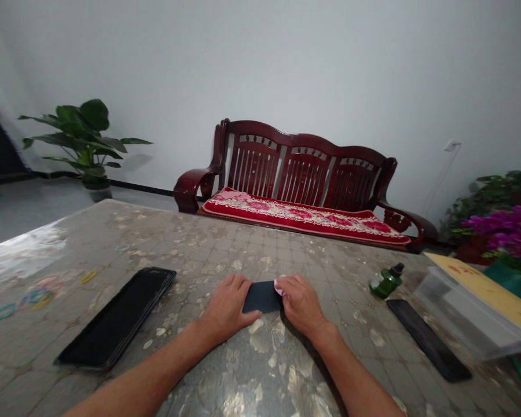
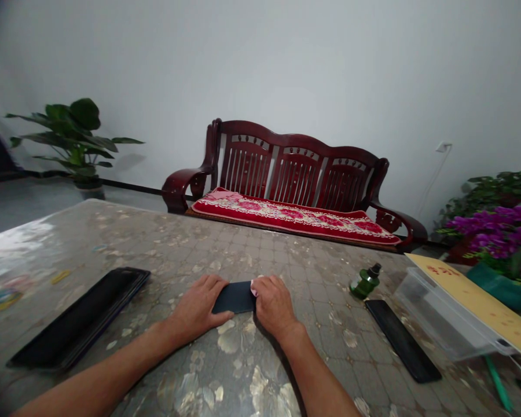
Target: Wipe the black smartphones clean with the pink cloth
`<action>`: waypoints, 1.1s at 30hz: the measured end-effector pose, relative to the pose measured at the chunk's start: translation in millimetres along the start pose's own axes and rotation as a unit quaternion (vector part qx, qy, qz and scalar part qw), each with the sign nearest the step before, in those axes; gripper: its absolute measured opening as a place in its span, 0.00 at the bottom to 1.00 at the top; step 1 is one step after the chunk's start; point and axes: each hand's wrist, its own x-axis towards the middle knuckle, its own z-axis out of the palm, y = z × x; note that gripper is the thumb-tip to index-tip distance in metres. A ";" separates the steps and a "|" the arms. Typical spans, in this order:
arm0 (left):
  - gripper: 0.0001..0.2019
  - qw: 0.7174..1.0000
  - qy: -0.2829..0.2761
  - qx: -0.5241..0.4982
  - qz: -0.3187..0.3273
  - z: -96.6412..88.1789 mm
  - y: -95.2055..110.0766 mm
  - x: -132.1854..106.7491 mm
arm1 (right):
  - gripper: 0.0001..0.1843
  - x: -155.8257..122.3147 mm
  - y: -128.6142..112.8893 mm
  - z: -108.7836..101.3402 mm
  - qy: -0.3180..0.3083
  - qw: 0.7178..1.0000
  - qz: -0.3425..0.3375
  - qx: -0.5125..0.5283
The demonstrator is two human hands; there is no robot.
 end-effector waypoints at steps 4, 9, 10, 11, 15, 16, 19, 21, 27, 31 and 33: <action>0.23 1.000 -0.002 -0.004 0.000 0.2 -0.1 0.8 | 0.17 0.8 1.5 -2.9 0.008 0.999 0.031 -0.041; 0.23 1.000 -0.009 -0.009 -0.001 -0.9 0.3 2.2 | 0.16 1.4 -6.6 1.0 0.005 0.999 0.000 -0.034; 0.23 1.000 -0.009 -0.010 -0.001 -1.0 0.3 2.2 | 0.16 1.2 -9.4 1.9 0.000 1.000 -0.017 -0.026; 0.23 1.000 -0.008 -0.011 -0.001 -1.0 0.3 2.0 | 0.15 0.9 -11.8 2.6 -0.004 0.999 -0.031 -0.019; 0.23 1.000 -0.002 -0.013 -0.001 0.8 -0.4 1.1 | 0.15 -0.1 -15.3 2.0 0.006 0.999 -0.033 -0.028; 0.24 1.000 0.000 -0.015 -0.002 1.6 -0.6 0.9 | 0.15 -0.1 -14.7 1.6 0.013 0.999 -0.023 -0.037; 0.28 1.000 0.005 -0.019 -0.009 3.1 -0.5 1.1 | 0.13 0.1 -13.4 2.0 0.024 0.998 -0.005 -0.064; 0.29 1.000 0.006 -0.022 -0.014 3.3 -0.1 1.5 | 0.12 0.1 -14.8 3.7 0.024 0.998 -0.007 -0.063; 0.28 0.999 0.003 -0.032 -0.011 1.6 0.4 2.1 | 0.14 -0.8 -23.0 8.1 0.015 0.998 -0.068 0.006; 0.27 0.999 0.003 -0.046 -0.006 1.7 -1.1 1.7 | 0.16 -2.2 -18.4 6.5 0.026 0.999 -0.040 -0.004; 0.29 0.998 0.006 -0.058 0.001 2.3 -1.4 1.3 | 0.16 -2.8 -14.8 5.7 0.037 0.999 -0.008 -0.027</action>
